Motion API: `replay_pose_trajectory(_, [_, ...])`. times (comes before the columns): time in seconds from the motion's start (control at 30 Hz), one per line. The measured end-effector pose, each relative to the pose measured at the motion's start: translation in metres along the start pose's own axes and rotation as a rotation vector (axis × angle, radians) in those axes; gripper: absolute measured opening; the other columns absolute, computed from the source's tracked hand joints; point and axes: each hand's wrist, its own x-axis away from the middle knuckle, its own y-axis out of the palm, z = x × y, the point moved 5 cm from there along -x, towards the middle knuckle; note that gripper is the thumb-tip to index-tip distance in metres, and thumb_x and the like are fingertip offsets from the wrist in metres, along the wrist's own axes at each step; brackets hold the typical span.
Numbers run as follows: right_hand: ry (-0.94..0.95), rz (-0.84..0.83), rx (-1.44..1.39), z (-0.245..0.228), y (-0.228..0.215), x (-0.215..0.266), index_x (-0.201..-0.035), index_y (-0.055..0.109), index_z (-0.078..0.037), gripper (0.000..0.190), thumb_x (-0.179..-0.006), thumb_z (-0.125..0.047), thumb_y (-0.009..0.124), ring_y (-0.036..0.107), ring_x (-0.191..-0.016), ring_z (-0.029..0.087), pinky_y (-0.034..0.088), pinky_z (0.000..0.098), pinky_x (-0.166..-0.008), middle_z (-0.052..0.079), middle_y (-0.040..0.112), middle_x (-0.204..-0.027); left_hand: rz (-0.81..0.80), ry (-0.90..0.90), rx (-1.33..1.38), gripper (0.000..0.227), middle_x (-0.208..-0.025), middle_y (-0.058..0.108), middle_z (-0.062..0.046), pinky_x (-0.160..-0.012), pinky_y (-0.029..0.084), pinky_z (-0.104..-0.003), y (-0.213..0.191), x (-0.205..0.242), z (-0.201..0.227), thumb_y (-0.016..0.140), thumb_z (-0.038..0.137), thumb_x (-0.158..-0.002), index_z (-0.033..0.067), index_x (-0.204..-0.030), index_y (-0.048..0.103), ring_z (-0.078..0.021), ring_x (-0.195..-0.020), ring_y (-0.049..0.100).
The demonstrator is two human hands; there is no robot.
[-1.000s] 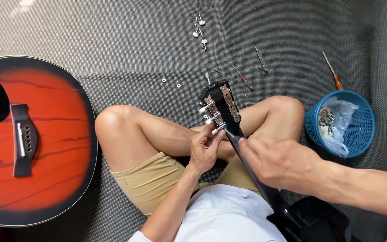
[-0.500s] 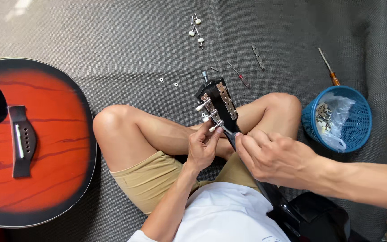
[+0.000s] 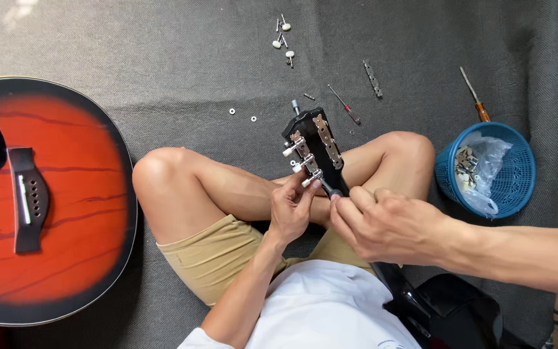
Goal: The person assembles a guitar headstock by inserting tuning pegs into the pre-drilled holes, placing washers and nuts over them, and tightening them using a screwdriver and a specialized three-way wrench.
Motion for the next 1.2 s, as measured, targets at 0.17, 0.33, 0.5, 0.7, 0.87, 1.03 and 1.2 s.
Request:
replay_pose_trajectory(0.17, [0.111,0.017,-0.012,-0.001,0.005,-0.004,-0.087,0.057,0.002,0.02,-0.073,-0.007,0.046,0.045,-0.05,0.019,0.038,0.0231,-0.035,0.004,0.038,-0.06,0.021,-0.016,0.031,0.02,-0.072,0.069,-0.011,-0.068,0.051,-0.028,0.0,-0.002,0.006,0.062,0.007,-0.084,0.0022,-0.102,0.064,-0.0113,-0.072,0.063])
replay_pose_trajectory(0.33, [0.289,-0.012,-0.061,0.001,0.012,0.001,-0.09,0.058,0.003,0.018,-0.079,-0.008,0.049,0.047,-0.05,0.015,0.042,0.0206,-0.033,0.001,0.037,-0.061,0.028,-0.034,0.06,0.02,-0.076,0.07,-0.01,-0.069,0.051,-0.027,0.002,-0.001,0.003,0.062,0.006,-0.083,0.0028,-0.103,0.065,-0.0092,-0.076,0.062])
replay_pose_trajectory(0.5, [0.576,0.065,-0.155,0.007,0.013,0.007,-0.089,0.058,-0.005,0.016,-0.081,-0.01,0.045,0.045,-0.046,0.014,0.04,0.0211,-0.033,-0.001,0.032,-0.06,0.054,-0.051,0.063,0.022,-0.078,0.07,-0.01,-0.071,0.051,-0.026,0.003,-0.001,0.004,0.064,0.006,-0.082,0.0032,-0.104,0.065,-0.0071,-0.079,0.059])
replay_pose_trajectory(0.7, [0.784,0.143,-0.214,0.0,0.015,0.006,-0.085,0.057,-0.013,0.011,-0.086,-0.016,0.046,0.048,-0.046,0.014,0.041,0.0221,-0.036,-0.003,0.033,-0.059,0.064,-0.06,0.067,0.021,-0.07,0.069,-0.008,-0.065,0.05,-0.024,0.003,0.002,-0.005,0.063,0.004,-0.081,0.0014,-0.102,0.066,-0.0051,-0.068,0.054])
replay_pose_trajectory(0.87, [0.731,0.089,-0.262,0.011,-0.002,0.012,-0.094,0.058,-0.005,0.014,-0.087,-0.017,0.052,0.051,-0.052,0.018,0.039,0.034,-0.037,0.002,0.047,-0.063,0.013,-0.142,0.084,0.02,-0.079,0.06,0.004,-0.058,0.044,-0.016,0.004,0.003,-0.002,0.06,0.01,-0.085,0.0028,-0.104,0.062,-0.0008,-0.067,0.051])
replay_pose_trajectory(1.03, [0.781,0.317,-0.534,0.042,0.004,0.034,-0.094,0.064,-0.002,0.015,-0.081,-0.007,0.058,0.064,-0.07,0.017,0.049,0.0298,-0.063,0.006,0.067,-0.087,-0.017,-0.192,0.091,0.016,-0.082,0.065,0.0,-0.066,0.048,-0.018,0.002,0.002,0.01,0.06,0.011,-0.085,0.0017,-0.097,0.062,-0.0037,-0.074,0.057])
replay_pose_trajectory(1.2, [1.175,0.454,-0.729,0.111,0.121,0.089,-0.098,0.064,0.003,0.011,-0.091,0.0,0.056,0.061,-0.078,0.034,0.047,0.0379,-0.069,0.014,0.061,-0.075,-0.257,-0.293,0.229,0.058,-0.1,0.059,-0.033,-0.085,0.052,-0.04,0.004,0.004,0.009,0.058,-0.006,-0.079,-0.0149,-0.128,0.029,-0.0357,-0.096,0.059])
